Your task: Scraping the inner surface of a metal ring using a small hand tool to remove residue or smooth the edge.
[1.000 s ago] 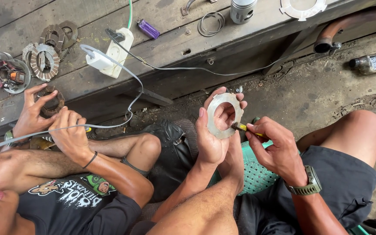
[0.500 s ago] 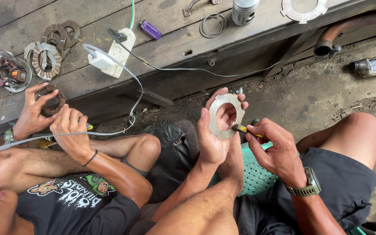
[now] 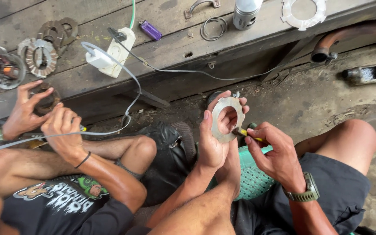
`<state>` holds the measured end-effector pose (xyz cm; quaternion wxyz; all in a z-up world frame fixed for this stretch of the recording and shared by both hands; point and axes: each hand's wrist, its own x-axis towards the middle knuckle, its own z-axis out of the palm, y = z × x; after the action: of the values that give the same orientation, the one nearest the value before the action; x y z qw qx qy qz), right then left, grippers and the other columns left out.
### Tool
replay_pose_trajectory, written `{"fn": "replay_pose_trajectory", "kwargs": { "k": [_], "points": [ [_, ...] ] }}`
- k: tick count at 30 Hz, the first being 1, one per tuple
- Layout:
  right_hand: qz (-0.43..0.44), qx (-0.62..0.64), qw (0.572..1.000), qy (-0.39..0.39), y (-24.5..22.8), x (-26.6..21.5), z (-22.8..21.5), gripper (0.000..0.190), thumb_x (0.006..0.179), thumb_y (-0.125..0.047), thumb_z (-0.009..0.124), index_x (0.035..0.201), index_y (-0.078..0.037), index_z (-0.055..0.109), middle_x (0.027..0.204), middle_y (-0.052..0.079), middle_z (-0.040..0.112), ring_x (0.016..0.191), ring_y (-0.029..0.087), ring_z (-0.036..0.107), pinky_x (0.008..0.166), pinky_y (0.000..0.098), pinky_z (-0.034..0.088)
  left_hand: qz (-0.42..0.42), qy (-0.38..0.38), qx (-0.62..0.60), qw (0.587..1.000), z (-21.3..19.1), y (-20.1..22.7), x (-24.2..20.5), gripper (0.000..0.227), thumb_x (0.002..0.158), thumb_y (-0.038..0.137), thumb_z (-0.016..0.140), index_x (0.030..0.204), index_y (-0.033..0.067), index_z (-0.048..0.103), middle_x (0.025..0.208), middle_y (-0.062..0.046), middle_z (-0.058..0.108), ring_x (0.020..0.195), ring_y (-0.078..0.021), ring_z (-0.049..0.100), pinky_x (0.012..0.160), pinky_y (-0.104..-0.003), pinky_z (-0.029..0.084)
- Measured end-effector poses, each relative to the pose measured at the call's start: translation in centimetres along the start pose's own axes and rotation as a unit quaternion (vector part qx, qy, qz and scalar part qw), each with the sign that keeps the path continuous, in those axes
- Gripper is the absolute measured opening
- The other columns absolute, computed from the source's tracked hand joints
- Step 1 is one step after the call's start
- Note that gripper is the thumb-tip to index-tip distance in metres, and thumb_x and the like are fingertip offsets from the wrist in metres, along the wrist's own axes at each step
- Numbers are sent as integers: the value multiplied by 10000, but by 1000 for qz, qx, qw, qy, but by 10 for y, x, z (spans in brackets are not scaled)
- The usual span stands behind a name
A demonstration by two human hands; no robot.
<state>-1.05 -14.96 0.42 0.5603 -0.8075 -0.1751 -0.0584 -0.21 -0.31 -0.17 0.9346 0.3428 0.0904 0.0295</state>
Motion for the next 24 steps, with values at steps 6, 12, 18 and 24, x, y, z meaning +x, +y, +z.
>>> {"fn": "replay_pose_trajectory", "kwargs": {
  "k": [6, 12, 18, 24],
  "points": [
    [35, -12, 999, -26, 2, -8, -6, 99, 915, -44, 749, 982, 18, 707, 765, 133, 649, 580, 238, 621, 537, 345, 516, -31, -1, -19, 999, -1, 0, -6, 688, 1049, 521, 347, 1515, 21, 425, 1303, -293, 622, 1186, -352, 651, 1041, -397, 511],
    [54, -32, 997, -43, 7, -20, 7, 125, 893, -32, 754, 996, 25, 715, 772, 133, 659, 564, 240, 623, 525, 342, 534, -90, -1, -17, 996, -18, 2, -15, 709, 1038, 529, 334, 1539, 29, 377, 1371, -278, 590, 1242, -332, 620, 1055, -387, 498],
    [72, -39, 995, -64, 9, -28, 22, 105, 882, -27, 747, 967, 23, 711, 713, 116, 658, 504, 210, 594, 482, 316, 531, -105, 14, -35, 994, -40, -3, -23, 715, 1042, 521, 325, 1534, 4, 373, 1389, -297, 569, 1273, -350, 594, 1100, -414, 466],
    [52, -53, 996, -57, 1, -10, 35, 94, 876, -19, 754, 937, 29, 701, 717, 130, 647, 502, 233, 577, 465, 334, 518, -102, 29, -71, 992, -45, 7, -14, 735, 1029, 531, 330, 1535, -1, 347, 1394, -341, 546, 1268, -409, 589, 1073, -436, 492]
  ]
}}
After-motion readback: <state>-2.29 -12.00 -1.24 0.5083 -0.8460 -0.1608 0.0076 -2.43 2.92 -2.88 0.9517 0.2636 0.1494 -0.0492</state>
